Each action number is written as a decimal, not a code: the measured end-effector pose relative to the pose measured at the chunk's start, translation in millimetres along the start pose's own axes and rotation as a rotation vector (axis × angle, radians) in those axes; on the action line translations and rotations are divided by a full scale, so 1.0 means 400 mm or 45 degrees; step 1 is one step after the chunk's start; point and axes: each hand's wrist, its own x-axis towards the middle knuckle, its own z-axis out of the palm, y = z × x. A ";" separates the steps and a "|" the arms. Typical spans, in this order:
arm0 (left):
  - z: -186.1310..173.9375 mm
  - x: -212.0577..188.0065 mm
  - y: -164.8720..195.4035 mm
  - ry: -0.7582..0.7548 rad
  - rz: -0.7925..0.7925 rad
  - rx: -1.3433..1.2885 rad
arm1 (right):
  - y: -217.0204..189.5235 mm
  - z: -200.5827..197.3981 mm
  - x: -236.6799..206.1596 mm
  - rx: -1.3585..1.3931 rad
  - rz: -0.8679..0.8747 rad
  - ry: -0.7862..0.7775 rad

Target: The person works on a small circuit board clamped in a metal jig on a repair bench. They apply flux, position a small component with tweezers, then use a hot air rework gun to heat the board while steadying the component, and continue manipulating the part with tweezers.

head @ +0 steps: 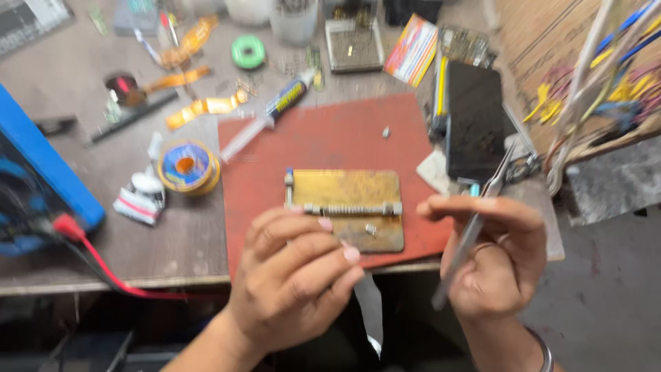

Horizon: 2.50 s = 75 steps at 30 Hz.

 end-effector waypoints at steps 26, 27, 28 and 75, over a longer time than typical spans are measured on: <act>0.047 -0.019 -0.085 -0.190 -0.269 0.051 | 0.037 -0.014 0.090 -0.760 0.125 -0.546; 0.047 -0.022 -0.088 -0.190 -0.268 0.047 | 0.040 -0.014 0.089 -0.774 0.125 -0.558; 0.049 -0.025 -0.092 -0.188 -0.266 0.041 | 0.043 -0.015 0.090 -0.782 0.114 -0.575; 0.066 -0.045 -0.105 -0.197 -0.319 0.071 | 0.018 -0.010 0.099 -0.867 0.410 -0.712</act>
